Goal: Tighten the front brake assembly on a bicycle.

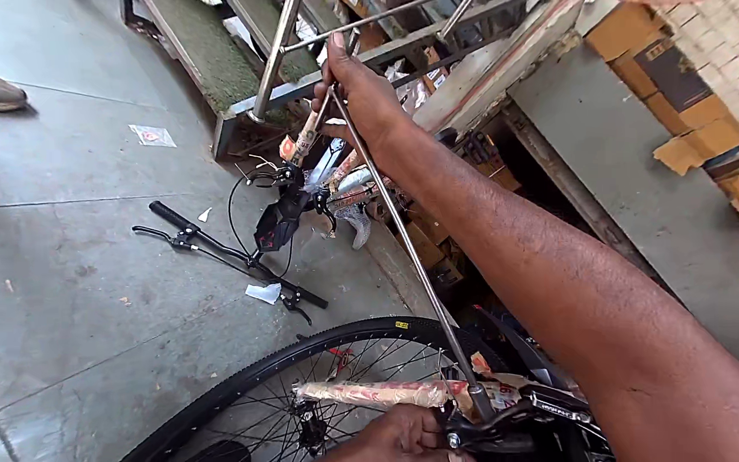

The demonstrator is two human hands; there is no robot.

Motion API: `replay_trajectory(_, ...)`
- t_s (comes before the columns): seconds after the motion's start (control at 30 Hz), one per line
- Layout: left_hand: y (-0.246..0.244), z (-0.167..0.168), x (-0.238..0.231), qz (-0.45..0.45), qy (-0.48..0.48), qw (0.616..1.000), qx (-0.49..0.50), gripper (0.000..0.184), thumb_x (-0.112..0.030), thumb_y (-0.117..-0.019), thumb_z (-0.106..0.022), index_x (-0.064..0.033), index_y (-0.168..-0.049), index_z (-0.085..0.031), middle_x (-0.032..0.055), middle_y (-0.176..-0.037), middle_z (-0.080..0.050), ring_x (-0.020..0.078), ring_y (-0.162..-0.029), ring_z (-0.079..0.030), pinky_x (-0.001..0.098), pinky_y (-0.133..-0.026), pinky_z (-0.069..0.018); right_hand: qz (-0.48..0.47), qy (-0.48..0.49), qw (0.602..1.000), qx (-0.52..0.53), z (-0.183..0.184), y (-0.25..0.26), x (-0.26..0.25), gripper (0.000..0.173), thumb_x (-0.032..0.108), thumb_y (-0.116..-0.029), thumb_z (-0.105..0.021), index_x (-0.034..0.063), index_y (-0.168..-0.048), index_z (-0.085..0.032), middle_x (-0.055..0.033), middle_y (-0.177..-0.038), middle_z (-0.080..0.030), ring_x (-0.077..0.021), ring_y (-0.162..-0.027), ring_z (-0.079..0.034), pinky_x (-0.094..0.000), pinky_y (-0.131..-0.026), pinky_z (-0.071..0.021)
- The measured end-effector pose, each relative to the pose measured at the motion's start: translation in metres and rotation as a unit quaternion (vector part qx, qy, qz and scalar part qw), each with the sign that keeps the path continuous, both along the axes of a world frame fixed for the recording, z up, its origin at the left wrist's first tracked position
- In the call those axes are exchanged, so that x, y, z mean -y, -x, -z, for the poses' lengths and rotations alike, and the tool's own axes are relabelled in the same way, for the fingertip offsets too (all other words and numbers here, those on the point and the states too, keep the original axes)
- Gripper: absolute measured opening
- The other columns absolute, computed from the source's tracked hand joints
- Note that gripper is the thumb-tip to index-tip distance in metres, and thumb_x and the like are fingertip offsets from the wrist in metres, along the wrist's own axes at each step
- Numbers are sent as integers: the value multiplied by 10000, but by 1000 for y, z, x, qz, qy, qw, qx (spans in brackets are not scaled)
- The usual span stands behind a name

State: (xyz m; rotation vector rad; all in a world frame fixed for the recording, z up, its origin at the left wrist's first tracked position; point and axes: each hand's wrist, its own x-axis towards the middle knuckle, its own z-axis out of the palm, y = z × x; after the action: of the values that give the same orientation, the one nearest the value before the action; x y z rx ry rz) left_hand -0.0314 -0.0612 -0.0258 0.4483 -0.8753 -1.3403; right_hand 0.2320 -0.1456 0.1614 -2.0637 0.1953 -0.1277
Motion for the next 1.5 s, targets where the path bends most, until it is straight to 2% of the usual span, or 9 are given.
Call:
replay_trajectory(0.13, 6, -6, 5, -17, -47, 998, -24, 149, -65, -1020, -596, -37, -1164, -623, 40, -1035, -747, 98, -858, -712, 254, -693, -575, 129, -76, 986, -66, -25, 9, -8, 355, 303, -1124, -379, 37, -1237, -585, -102, -935, -663, -171, -727, -682, -309, -629, -594)
replay_trajectory(0.27, 12, -10, 5, -37, -72, 996, -33, 128, -61, -990, -647, -41, -1116, -642, 36, -973, -753, 99, -825, -717, 244, -661, -573, 193, -106, 971, -90, -29, 24, -17, 189, 198, -1085, -393, 71, -999, -505, -29, -667, -550, -32, -394, -374, -162, -346, -279)
replay_trajectory(0.43, 13, -10, 8, -15, -69, 997, -13, 100, -79, -974, -682, -68, -1071, -660, 9, -911, -752, 80, -772, -709, 233, -636, -572, 114, -21, 993, -14, -7, 39, -20, 198, 161, -1014, -497, 62, -1183, -471, -33, -651, -520, -62, -403, -382, -192, -355, -288)
replay_trajectory(0.57, 12, -11, 17, 4, -27, 999, 32, 159, -146, -994, -673, -92, -1142, -657, -10, -922, -718, 79, -747, -677, 253, -641, -576, 47, 29, 998, 11, -10, 42, -36, 252, 255, -979, -697, 60, -1138, -680, -38, -727, -487, -111, -487, -368, -251, -424, -312)
replay_trajectory(0.8, 2, 1, 17, 73, 13, 997, 21, 142, -116, -1050, -552, -94, -1173, -620, 2, -1019, -705, 118, -864, -696, 304, -730, -604, 60, -11, 998, -31, -10, 40, -46, 472, 447, -1120, -344, 91, -1005, -632, 38, -549, -289, -100, -398, -272, -239, -378, -256)
replay_trajectory(1.03, 14, -5, 14, -8, -20, 999, 42, 260, -161, -971, -713, -84, -1202, -625, 6, -993, -732, 108, -805, -711, 282, -641, -597, 72, -52, 995, -52, -7, 44, -47, 458, 404, -1114, -382, 102, -863, -618, 51, -522, -307, -78, -388, -262, -219, -377, -233)
replay_trajectory(1.23, 19, -2, 6, -70, -33, 994, 73, 342, -283, -941, -762, -55, -1176, -662, 28, -983, -758, 118, -813, -729, 306, -686, -611, 29, -56, 998, 16, -11, 48, -40, 377, 285, -1119, -439, 206, -1486, -473, 3, -621, -340, -103, -402, -317, -225, -348, -297)
replay_trajectory(1.37, 1, -3, 10, 72, 5, 992, 103, 324, -256, -1024, -643, -89, -1300, -608, 13, -1137, -703, 99, -927, -694, 307, -725, -602, 39, 23, 998, 52, -12, 49, -28, 360, 253, -1117, -450, 188, -1468, -502, -36, -655, -410, -118, -404, -339, -235, -344, -313)
replay_trajectory(1.5, 0, -3, 17, 85, 3, 991, 105, 290, -327, -1032, -626, -108, -1223, -641, 3, -942, -684, 84, -695, -634, 270, -605, -558, 22, 90, 994, 54, -8, 47, -27, 360, 224, -1106, -483, 183, -1463, -509, -81, -710, -497, -142, -419, -382, -253, -355, -327)
